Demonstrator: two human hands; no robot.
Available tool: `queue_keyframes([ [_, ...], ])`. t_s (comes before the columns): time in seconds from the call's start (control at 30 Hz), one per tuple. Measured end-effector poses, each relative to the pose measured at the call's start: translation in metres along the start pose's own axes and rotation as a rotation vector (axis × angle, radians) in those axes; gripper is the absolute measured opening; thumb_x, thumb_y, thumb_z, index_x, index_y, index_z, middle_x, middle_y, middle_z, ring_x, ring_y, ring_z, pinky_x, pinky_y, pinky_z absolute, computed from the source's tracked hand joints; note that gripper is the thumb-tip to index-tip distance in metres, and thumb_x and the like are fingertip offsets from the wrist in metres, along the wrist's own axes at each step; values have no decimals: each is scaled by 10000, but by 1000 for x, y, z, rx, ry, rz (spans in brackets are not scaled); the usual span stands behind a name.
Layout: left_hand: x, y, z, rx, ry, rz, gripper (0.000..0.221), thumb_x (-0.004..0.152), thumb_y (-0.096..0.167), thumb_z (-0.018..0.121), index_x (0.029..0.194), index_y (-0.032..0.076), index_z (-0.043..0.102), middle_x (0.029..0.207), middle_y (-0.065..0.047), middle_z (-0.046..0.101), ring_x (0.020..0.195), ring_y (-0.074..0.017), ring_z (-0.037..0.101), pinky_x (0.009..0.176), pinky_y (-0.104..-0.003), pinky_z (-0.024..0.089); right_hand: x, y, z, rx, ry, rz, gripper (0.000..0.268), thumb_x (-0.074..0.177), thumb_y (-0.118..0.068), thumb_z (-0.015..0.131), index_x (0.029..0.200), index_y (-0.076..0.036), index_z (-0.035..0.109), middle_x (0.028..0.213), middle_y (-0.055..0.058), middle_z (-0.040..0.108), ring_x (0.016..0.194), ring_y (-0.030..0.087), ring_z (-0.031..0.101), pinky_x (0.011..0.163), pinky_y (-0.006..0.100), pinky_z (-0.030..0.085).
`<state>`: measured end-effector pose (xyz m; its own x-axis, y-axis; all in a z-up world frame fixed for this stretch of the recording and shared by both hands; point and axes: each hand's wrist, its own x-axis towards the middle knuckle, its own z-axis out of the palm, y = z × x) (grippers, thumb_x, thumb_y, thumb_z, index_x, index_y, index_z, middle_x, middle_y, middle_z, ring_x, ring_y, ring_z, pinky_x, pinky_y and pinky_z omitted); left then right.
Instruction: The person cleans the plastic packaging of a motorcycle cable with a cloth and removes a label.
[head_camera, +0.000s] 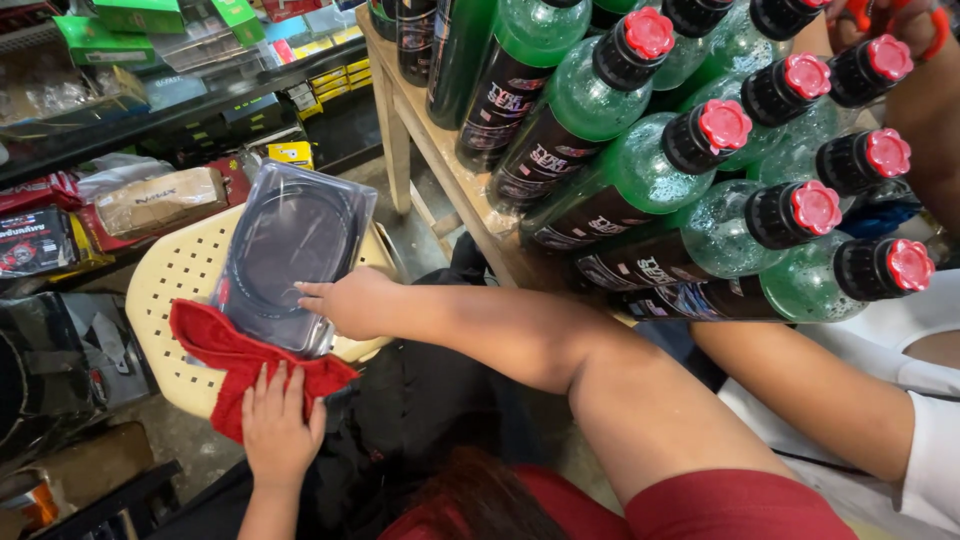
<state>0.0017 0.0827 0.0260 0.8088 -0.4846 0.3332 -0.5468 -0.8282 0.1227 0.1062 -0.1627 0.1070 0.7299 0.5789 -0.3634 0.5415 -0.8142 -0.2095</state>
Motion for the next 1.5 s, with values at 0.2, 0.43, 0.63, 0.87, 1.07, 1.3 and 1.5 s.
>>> queue_keyframes([
  [0.2, -2, -13, -2, 32, -20, -44, 548, 818, 303, 701, 1300, 48, 640, 1403, -159, 610, 1419, -366, 510, 1209, -529, 366, 6, 1, 9, 36, 11, -25, 771, 914, -346, 682, 1587, -193, 338, 1707, -44, 182, 1105, 227, 707, 778, 429, 579],
  [0.43, -5, -24, -7, -46, 7, -116, 610, 786, 277, 667, 1328, 3, 600, 1456, -180, 582, 1454, -385, 490, 1265, -536, 331, 4, -4, 10, 17, -1, -56, 781, 929, -369, 673, 1600, -206, 306, 1700, -77, 182, 1168, 214, 679, 815, 434, 571],
  [0.63, -5, -17, -5, -50, 49, -192, 727, 816, 299, 633, 1458, -24, 525, 1609, -221, 470, 1486, -395, 449, 1289, -546, 307, 3, -4, 10, 13, -3, -58, 802, 918, -386, 679, 1596, -194, 298, 1700, -65, 170, 1173, 213, 673, 806, 433, 571],
  [0.87, -6, -18, -12, 83, -66, -315, 864, 815, 432, 669, 1536, -7, 481, 1642, -180, 438, 1509, -387, 419, 1307, -516, 243, 1, -4, 9, 28, 28, -75, 793, 921, -387, 685, 1594, -168, 329, 1709, -38, 197, 1113, 221, 705, 798, 430, 573],
  [1.07, -6, -19, -11, 98, -49, -286, 908, 794, 452, 674, 1548, -19, 485, 1634, -186, 446, 1486, -399, 439, 1288, -515, 299, 0, -7, 3, 24, 4, -61, 791, 910, -380, 680, 1584, -178, 319, 1694, -57, 183, 1147, 206, 679, 792, 428, 566],
  [1.3, 1, -26, -33, 251, -116, -197, 920, 773, 518, 701, 1511, -5, 534, 1589, -147, 513, 1418, -365, 516, 1221, -483, 393, 4, -5, 14, 40, 20, -73, 791, 917, -366, 690, 1594, -183, 323, 1706, -60, 187, 1161, 202, 682, 802, 414, 572],
  [1.5, 2, -42, -38, 268, -156, -126, 878, 784, 544, 689, 1488, 31, 575, 1549, -98, 549, 1376, -331, 540, 1156, -458, 408, 5, -5, 16, 22, -7, -67, 804, 923, -380, 676, 1606, -208, 290, 1706, -85, 171, 1132, 196, 692, 816, 406, 567],
])
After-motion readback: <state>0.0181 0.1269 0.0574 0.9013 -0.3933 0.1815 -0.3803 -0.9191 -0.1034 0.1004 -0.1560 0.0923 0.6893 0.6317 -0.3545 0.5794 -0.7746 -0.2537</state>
